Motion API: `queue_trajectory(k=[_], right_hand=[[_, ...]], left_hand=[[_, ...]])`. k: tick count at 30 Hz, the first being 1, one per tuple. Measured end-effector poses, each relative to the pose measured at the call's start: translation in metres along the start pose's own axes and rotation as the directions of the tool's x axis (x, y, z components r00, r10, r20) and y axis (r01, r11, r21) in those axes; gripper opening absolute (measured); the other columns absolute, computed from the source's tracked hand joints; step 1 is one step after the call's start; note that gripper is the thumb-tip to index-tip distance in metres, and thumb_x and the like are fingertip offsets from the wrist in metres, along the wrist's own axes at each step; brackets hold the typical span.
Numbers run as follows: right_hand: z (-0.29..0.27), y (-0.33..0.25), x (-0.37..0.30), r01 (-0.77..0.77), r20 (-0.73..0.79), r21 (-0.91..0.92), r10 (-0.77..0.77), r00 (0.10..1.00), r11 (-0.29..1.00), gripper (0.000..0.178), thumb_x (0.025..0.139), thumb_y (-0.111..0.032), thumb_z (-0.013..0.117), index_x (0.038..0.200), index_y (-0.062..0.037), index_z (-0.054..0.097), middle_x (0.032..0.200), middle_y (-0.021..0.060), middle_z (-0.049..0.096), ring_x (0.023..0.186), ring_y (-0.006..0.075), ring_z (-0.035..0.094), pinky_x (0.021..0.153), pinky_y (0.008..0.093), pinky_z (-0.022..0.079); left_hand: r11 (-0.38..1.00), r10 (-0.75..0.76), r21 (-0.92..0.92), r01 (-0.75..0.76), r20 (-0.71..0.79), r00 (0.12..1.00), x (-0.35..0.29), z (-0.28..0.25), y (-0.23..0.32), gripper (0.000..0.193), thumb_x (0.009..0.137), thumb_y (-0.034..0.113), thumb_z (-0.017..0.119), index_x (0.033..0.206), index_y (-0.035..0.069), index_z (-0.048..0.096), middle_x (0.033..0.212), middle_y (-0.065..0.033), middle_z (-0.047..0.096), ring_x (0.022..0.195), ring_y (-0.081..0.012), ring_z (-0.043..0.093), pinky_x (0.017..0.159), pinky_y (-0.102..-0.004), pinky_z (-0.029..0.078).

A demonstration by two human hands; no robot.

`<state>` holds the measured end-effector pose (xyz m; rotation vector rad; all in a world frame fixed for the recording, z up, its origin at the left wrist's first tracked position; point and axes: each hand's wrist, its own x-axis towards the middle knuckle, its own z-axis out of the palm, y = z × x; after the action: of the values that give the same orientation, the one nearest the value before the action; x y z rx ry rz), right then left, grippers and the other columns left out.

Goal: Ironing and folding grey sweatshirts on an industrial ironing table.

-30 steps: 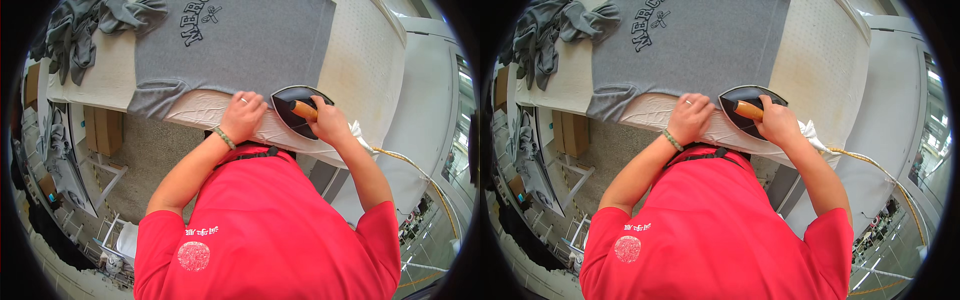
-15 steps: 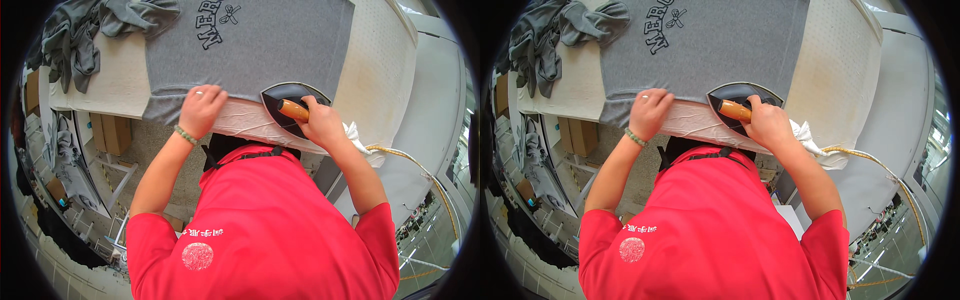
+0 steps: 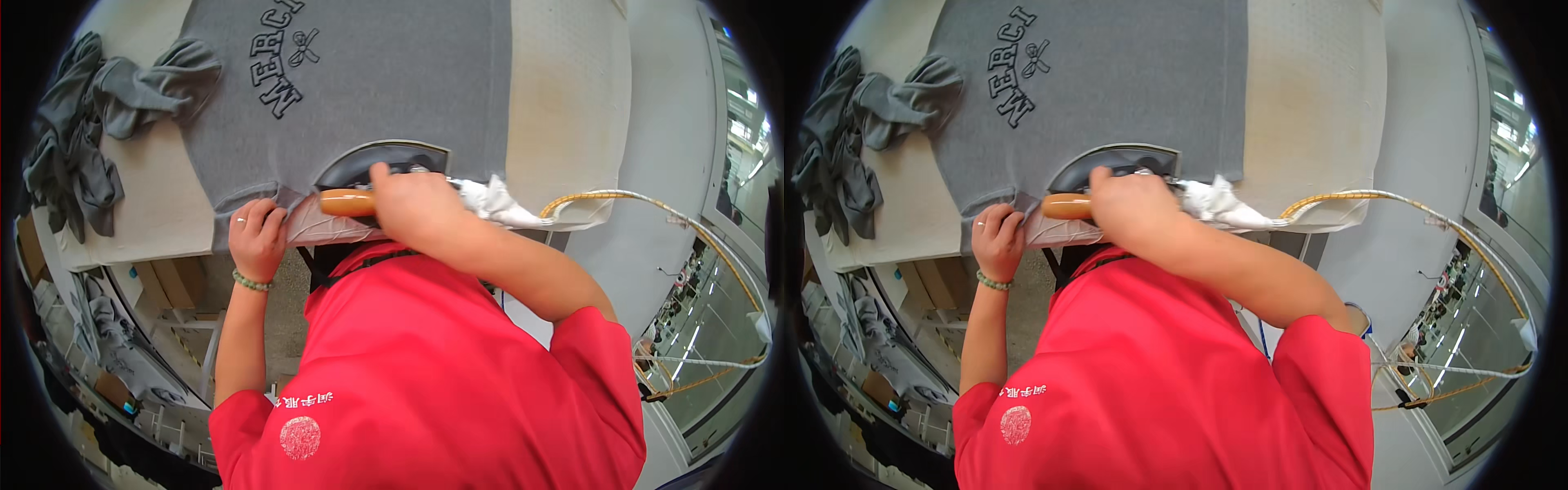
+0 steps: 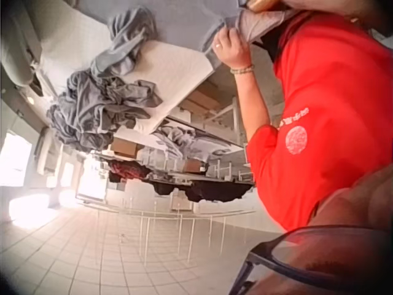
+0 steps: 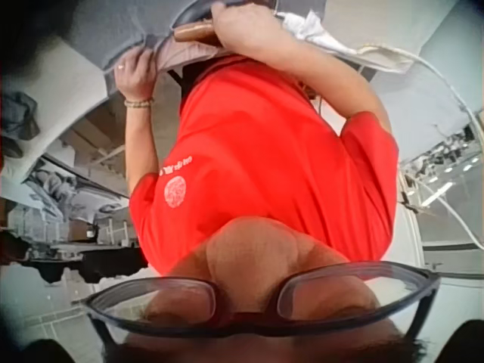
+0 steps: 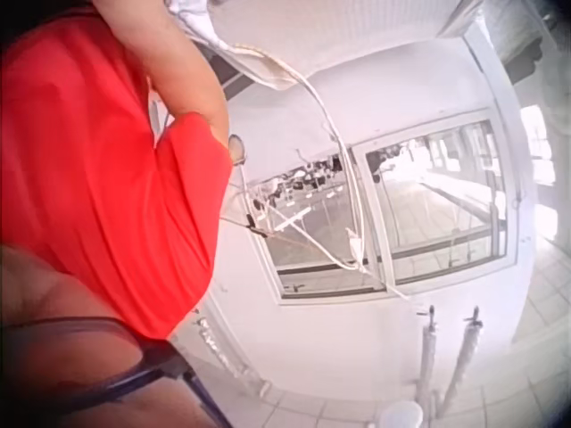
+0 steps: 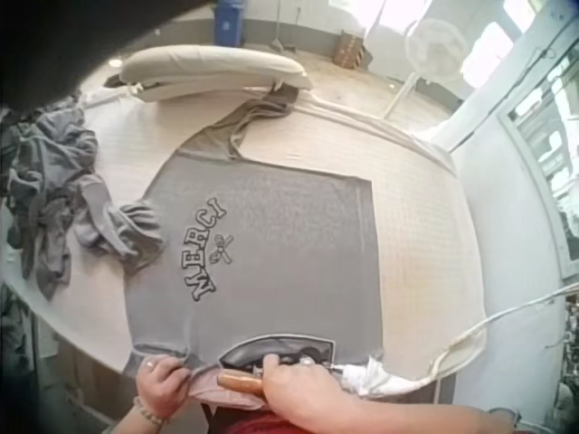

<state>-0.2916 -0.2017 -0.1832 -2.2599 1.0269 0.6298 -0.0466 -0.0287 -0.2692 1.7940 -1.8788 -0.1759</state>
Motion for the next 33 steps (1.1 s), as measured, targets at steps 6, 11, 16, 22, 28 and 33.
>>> queue_trajectory(k=[6,11,16,22,28,33], right_hand=[[-0.003,0.158,-0.087,-0.258,-0.092,-0.067,0.252,0.963,0.964,0.049,0.085,-0.018,0.076,0.127,-0.0086,0.054,0.083,0.0214,0.073,0.079,0.0435,0.073,0.07,0.0538,0.058],[0.008,0.271,-0.128,-0.297,-0.224,-0.017,0.286,0.932,0.955,0.055,0.086,-0.017,0.076,0.136,-0.0109,0.054,0.088,0.02,0.074,0.084,0.0441,0.072,0.072,0.0535,0.057],[-0.002,0.305,-0.122,-0.335,-0.337,0.104,0.35,0.874,0.937,0.058,0.087,-0.021,0.076,0.141,-0.0104,0.055,0.091,0.0218,0.075,0.085,0.0449,0.072,0.074,0.0535,0.057],[-0.01,0.334,-0.114,-0.225,-0.404,0.337,0.357,0.842,0.914,0.059,0.09,-0.027,0.075,0.14,-0.0031,0.056,0.092,0.0244,0.075,0.085,0.0458,0.072,0.074,0.0525,0.058],[-0.048,0.261,-0.092,0.084,-0.087,0.036,-0.08,0.993,0.996,0.043,0.089,-0.028,0.076,0.12,0.0,0.064,0.087,0.0237,0.074,0.082,0.0426,0.074,0.071,0.0527,0.059],[-0.095,0.253,0.007,0.176,-0.184,-0.091,-0.19,0.964,0.98,0.038,0.091,-0.032,0.074,0.112,-0.001,0.069,0.086,0.0242,0.074,0.082,0.0423,0.074,0.072,0.0546,0.058]], left_hand=[[0.993,-0.121,0.006,0.121,0.132,0.984,0.03,-0.011,0.027,0.024,0.079,0.002,0.072,0.103,0.004,0.07,0.124,-0.0116,0.065,0.12,-0.0337,0.062,0.102,-0.0461,0.048],[0.993,-0.1,-0.054,0.106,0.107,0.989,0.094,0.073,0.092,0.044,0.091,0.014,0.071,0.132,0.002,0.065,0.155,-0.0201,0.05,0.147,-0.0409,0.044,0.121,-0.0522,0.035],[0.997,0.05,-0.069,-0.03,0.307,0.951,0.158,0.186,0.209,0.078,0.098,0.04,0.064,0.159,-0.001,0.038,0.171,-0.0184,0.03,0.161,-0.035,0.022,0.13,-0.0505,0.017],[0.957,0.284,-0.183,-0.226,0.426,0.859,0.131,0.193,0.257,0.07,0.099,0.035,0.064,0.156,0.0,0.043,0.167,-0.0174,0.038,0.158,-0.0339,0.03,0.13,-0.0514,0.02],[0.978,0.053,-0.21,-0.013,0.184,0.981,0.092,0.149,0.227,0.053,0.096,0.016,0.067,0.146,0.003,0.056,0.15,-0.0177,0.057,0.143,-0.0362,0.052,0.121,-0.0523,0.036],[0.772,-0.597,0.11,0.626,-0.214,0.773,0.05,0.088,0.138,0.047,0.102,0.018,0.064,0.145,0.001,0.056,0.147,-0.0208,0.057,0.14,-0.0371,0.051,0.118,-0.0467,0.038]])
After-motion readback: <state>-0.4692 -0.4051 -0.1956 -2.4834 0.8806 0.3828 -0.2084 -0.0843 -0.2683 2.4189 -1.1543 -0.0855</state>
